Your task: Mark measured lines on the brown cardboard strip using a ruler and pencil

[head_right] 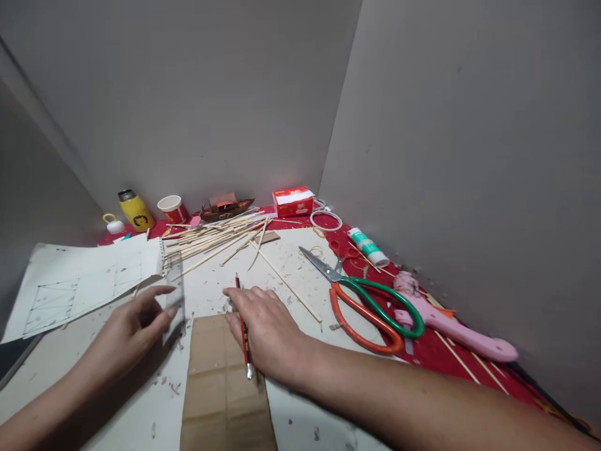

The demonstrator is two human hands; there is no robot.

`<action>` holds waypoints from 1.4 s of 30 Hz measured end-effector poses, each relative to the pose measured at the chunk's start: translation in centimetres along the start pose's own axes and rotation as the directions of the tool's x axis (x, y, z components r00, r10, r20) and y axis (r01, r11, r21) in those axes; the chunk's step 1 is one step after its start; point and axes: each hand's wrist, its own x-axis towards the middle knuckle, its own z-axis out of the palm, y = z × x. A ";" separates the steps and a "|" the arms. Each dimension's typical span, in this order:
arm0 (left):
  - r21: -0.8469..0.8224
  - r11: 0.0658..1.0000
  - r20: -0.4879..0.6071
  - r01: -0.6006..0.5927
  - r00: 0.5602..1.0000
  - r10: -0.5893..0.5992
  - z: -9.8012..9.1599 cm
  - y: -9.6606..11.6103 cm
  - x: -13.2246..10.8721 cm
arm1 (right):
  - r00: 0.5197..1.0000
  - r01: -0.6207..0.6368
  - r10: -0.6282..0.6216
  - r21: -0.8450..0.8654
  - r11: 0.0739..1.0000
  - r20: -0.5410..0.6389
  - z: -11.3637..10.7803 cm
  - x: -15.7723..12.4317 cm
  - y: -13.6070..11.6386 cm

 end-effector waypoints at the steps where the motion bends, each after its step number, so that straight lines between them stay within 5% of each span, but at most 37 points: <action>1: -0.032 0.999 0.025 -0.003 1.000 0.004 0.3 0.2 -0.2 | 1.000 0.006 -0.006 0.007 1.000 -0.004 0.1 0.0 0.0; 8: -0.371 0.919 0.243 0.133 0.969 -0.042 1.9 1.0 -1.3 | 0.994 0.041 -0.012 0.275 0.961 -0.107 0.5 -0.2 0.2; 12: -0.570 0.757 0.489 0.319 0.872 0.001 2.4 1.4 -1.5 | 0.973 0.067 0.036 0.429 0.901 -0.227 0.0 -0.2 -0.2; 15: -0.614 0.695 0.557 0.374 0.830 0.045 2.4 1.8 -1.6 | 0.953 0.058 0.094 0.479 0.876 -0.287 -0.3 -0.2 -0.1; 24: -0.701 0.590 0.563 0.399 0.819 0.115 2.6 1.6 -2.1 | 0.921 -0.049 0.284 0.643 0.764 -0.266 -0.5 0.2 0.0; 30: -0.799 0.542 0.352 0.262 0.934 0.067 2.9 0.8 -1.6 | 0.894 -0.139 0.410 0.758 0.637 -0.181 -0.3 0.3 0.5; 35: -0.837 0.493 0.284 0.239 0.959 0.019 2.9 0.5 -1.2 | 0.937 -0.263 0.312 0.902 0.342 0.155 0.2 0.4 0.6; 42: -0.837 0.456 0.351 0.303 0.936 0.021 3.1 0.8 -1.4 | 0.895 -0.327 0.359 0.936 0.127 0.264 -0.2 0.6 -0.3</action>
